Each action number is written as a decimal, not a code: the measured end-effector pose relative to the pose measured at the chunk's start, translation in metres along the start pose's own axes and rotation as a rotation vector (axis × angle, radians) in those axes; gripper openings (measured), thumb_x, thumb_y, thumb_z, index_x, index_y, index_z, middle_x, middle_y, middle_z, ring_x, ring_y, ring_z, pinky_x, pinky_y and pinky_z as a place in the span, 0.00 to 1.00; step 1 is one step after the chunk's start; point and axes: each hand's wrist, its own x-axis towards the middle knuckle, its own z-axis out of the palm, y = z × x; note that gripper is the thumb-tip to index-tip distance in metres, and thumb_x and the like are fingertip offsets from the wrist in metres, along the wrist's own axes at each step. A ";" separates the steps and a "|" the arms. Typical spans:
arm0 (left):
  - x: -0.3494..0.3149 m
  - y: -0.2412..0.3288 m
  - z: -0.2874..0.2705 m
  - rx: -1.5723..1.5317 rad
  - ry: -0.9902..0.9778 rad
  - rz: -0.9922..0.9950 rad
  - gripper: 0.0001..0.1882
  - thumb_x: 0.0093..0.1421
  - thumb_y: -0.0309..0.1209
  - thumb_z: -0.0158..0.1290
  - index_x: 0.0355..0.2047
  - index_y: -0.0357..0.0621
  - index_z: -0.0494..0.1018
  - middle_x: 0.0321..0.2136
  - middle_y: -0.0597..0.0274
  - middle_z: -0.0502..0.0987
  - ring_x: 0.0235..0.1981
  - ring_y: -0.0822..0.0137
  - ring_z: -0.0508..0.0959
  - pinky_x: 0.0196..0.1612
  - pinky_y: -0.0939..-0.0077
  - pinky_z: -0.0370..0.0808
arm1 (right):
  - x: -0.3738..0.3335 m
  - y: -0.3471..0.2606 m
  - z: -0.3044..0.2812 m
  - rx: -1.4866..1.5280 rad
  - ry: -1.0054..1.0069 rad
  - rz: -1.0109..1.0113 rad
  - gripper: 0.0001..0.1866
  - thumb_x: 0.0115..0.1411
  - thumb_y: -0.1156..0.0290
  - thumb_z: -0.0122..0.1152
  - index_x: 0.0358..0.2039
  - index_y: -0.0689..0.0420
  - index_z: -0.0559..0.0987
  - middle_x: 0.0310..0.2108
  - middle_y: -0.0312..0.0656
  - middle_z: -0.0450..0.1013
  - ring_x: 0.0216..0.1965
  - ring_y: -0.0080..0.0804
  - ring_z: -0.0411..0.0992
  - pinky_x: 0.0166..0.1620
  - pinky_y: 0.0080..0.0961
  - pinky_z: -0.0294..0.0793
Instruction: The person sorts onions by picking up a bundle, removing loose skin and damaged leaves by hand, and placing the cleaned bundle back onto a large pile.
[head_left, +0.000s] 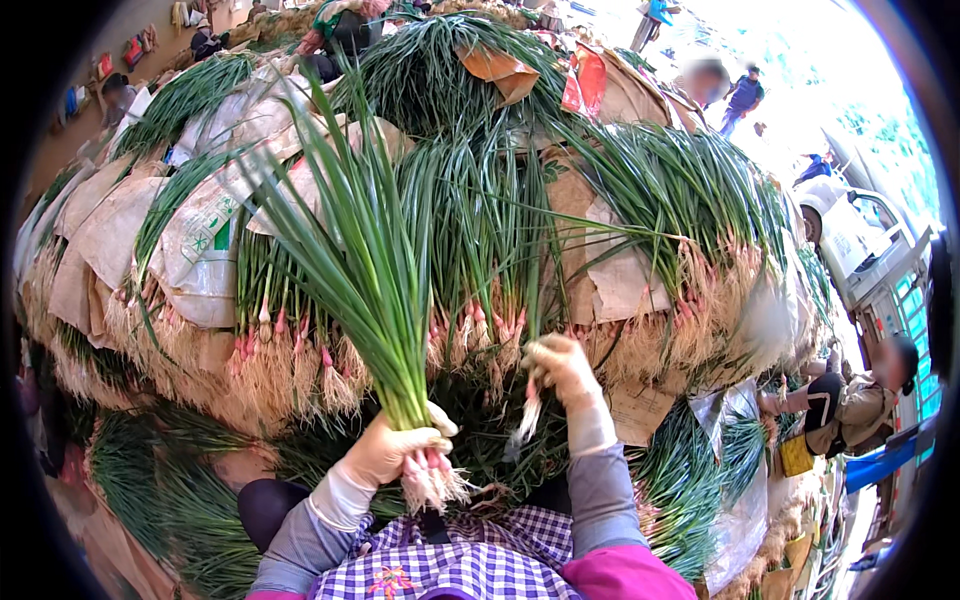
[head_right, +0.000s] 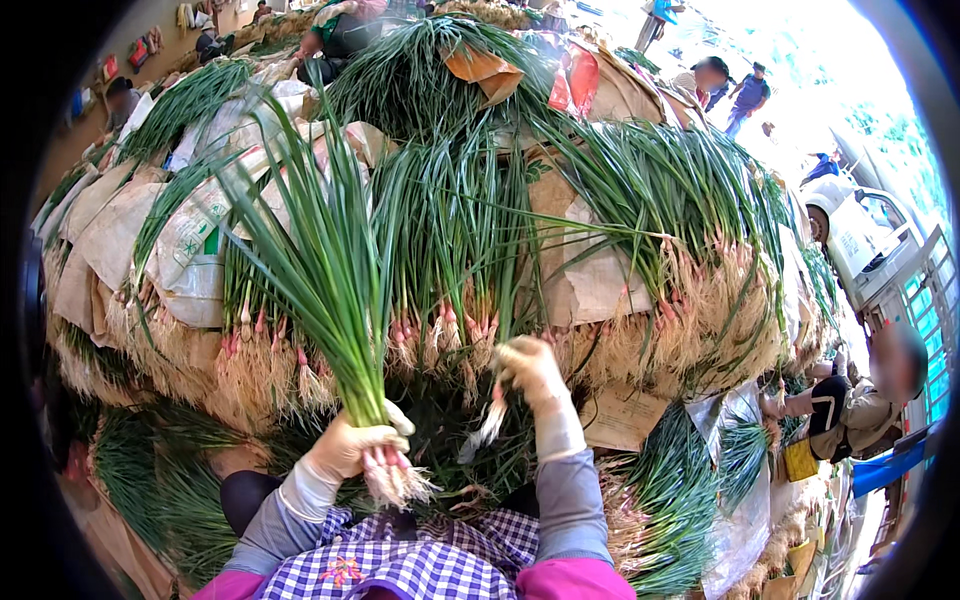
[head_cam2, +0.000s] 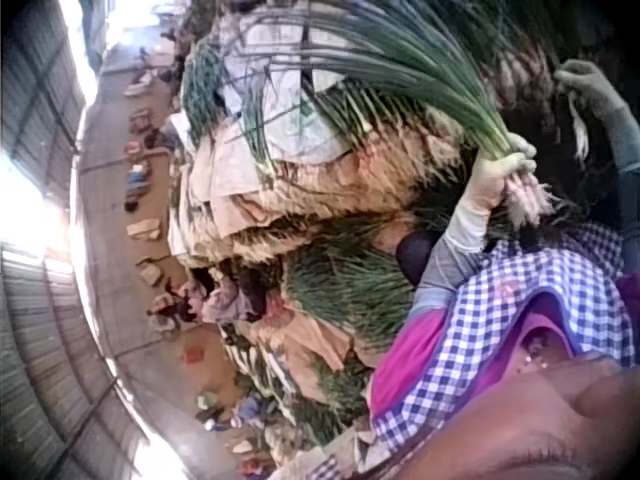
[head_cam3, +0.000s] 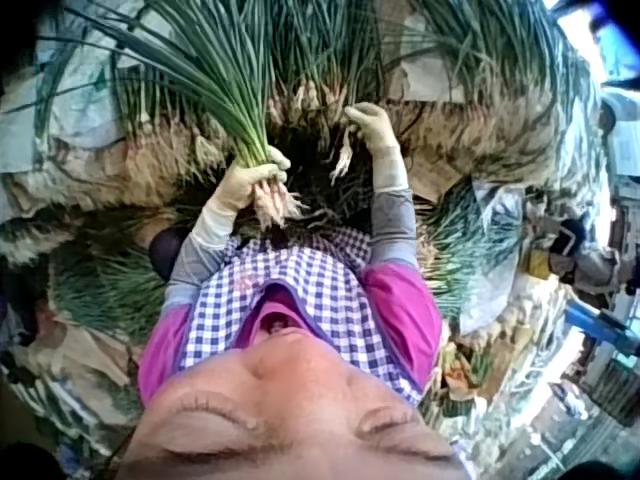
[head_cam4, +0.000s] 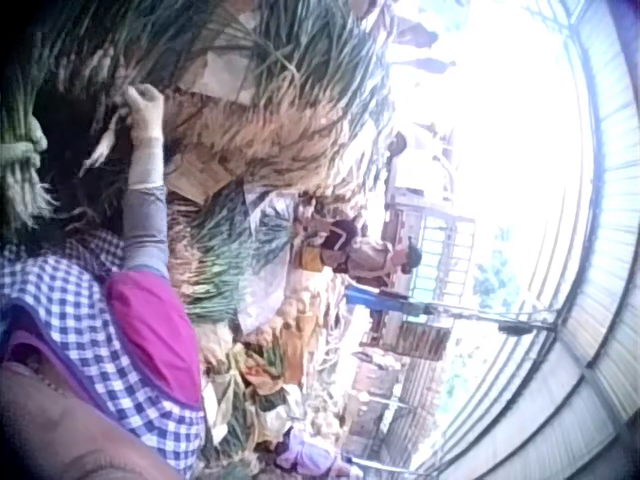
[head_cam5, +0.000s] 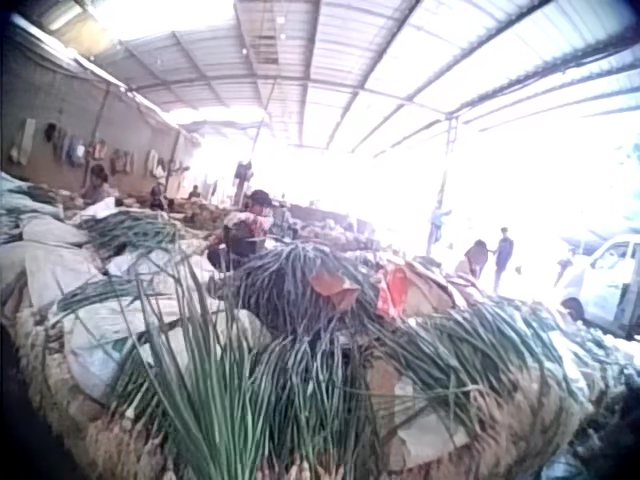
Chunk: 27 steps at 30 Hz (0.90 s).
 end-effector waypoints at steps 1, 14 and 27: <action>0.005 -0.002 0.009 0.080 0.052 -0.026 0.13 0.55 0.20 0.52 0.42 0.34 0.70 0.29 0.53 0.77 0.24 0.68 0.78 0.29 0.76 0.78 | -0.012 0.004 0.008 -0.019 -0.051 0.030 0.11 0.58 0.68 0.58 0.36 0.63 0.75 0.27 0.39 0.76 0.22 0.19 0.69 0.23 0.14 0.65; 0.005 -0.023 0.012 -0.581 -0.262 0.078 0.09 0.53 0.21 0.49 0.36 0.40 0.68 0.29 0.56 0.71 0.30 0.62 0.74 0.44 0.58 0.74 | -0.028 0.048 0.066 0.054 0.070 -0.195 0.10 0.60 0.68 0.57 0.35 0.63 0.77 0.25 0.38 0.73 0.29 0.23 0.70 0.34 0.22 0.71; -0.008 0.013 0.006 -0.295 -0.247 0.295 0.12 0.53 0.19 0.50 0.39 0.37 0.67 0.31 0.52 0.73 0.27 0.63 0.74 0.36 0.63 0.77 | 0.113 -0.021 -0.010 0.189 0.409 -0.160 0.18 0.47 0.74 0.66 0.38 0.68 0.77 0.25 0.45 0.75 0.23 0.27 0.72 0.29 0.23 0.73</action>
